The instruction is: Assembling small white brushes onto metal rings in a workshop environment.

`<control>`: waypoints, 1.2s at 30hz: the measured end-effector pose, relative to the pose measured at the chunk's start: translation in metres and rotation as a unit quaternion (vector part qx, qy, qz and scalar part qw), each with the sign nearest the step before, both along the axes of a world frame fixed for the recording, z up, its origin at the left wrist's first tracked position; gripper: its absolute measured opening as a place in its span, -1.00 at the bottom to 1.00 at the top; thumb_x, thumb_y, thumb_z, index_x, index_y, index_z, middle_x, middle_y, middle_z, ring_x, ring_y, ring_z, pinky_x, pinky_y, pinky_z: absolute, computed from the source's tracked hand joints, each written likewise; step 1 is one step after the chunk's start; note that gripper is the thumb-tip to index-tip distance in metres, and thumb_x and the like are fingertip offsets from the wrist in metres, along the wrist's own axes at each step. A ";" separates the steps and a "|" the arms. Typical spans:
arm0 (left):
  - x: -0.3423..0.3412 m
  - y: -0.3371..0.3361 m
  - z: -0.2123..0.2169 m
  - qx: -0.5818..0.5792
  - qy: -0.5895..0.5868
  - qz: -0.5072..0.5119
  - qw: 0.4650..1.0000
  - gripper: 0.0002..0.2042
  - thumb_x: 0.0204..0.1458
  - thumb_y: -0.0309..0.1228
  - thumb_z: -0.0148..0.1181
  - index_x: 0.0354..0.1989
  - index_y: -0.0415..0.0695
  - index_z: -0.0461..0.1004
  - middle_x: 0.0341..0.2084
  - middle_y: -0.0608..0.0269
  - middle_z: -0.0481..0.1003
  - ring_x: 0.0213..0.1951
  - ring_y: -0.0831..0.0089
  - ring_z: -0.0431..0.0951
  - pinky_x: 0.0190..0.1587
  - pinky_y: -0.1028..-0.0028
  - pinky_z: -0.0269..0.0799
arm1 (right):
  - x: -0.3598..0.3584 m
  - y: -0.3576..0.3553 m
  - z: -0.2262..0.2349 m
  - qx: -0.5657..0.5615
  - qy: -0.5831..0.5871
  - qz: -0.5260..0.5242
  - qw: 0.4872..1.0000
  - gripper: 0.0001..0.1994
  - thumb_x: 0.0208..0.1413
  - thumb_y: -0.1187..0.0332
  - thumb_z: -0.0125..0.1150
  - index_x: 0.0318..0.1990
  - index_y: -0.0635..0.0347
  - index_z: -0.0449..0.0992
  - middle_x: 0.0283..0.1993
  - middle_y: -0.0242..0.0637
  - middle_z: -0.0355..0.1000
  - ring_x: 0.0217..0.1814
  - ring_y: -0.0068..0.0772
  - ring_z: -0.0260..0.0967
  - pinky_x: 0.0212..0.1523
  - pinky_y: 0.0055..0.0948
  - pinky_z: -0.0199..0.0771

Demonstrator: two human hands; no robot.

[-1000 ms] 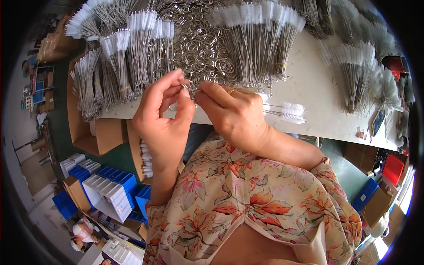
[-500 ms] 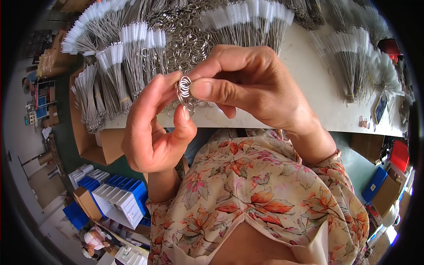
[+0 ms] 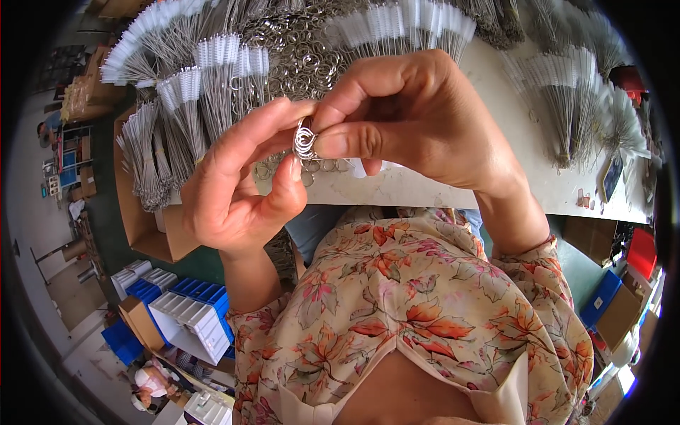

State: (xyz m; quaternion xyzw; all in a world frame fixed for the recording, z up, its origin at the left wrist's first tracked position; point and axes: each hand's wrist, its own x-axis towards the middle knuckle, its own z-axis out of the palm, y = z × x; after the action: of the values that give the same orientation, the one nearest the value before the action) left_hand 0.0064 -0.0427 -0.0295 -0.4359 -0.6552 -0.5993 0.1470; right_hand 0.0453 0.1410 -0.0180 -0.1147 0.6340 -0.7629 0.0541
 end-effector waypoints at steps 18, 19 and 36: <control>0.015 -0.002 0.009 -0.001 -0.134 0.024 0.991 -0.60 -0.06 -0.69 0.08 0.00 -0.52 0.22 -0.23 -0.20 0.44 -0.24 0.25 0.54 -0.14 0.40 0.47 | 0.012 -0.021 -0.020 0.061 0.186 -0.154 0.969 -0.93 -0.02 0.48 0.21 -0.36 0.26 0.50 -0.40 -0.27 0.45 -0.38 -0.42 0.43 -0.36 -0.54 0.42; 0.015 -0.003 0.010 -0.001 -0.135 0.013 0.991 -0.60 -0.06 -0.69 0.08 -0.01 -0.53 0.22 -0.24 -0.20 0.44 -0.24 0.26 0.54 -0.15 0.41 0.48 | 0.014 -0.023 -0.018 0.062 0.186 -0.154 0.968 -0.93 -0.02 0.48 0.21 -0.36 0.26 0.50 -0.40 -0.27 0.45 -0.38 -0.42 0.43 -0.36 -0.54 0.42; 0.008 0.002 0.025 -0.053 -0.195 -0.024 0.979 -0.67 -0.06 -0.64 0.12 -0.08 -0.48 0.33 -0.24 -0.05 0.46 -0.22 0.36 0.51 -0.14 0.47 0.45 | 0.011 -0.007 -0.005 0.098 0.154 -0.113 0.977 -0.92 0.01 0.50 0.15 -0.31 0.29 0.48 -0.44 -0.25 0.46 -0.41 -0.41 0.43 -0.42 -0.54 0.39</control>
State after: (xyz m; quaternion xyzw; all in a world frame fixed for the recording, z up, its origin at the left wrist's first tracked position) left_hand 0.0142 -0.0408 -0.0047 -0.3334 -0.6910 -0.6410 -0.0214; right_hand 0.0568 0.1342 -0.0228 -0.1524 0.7155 -0.6713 -0.1192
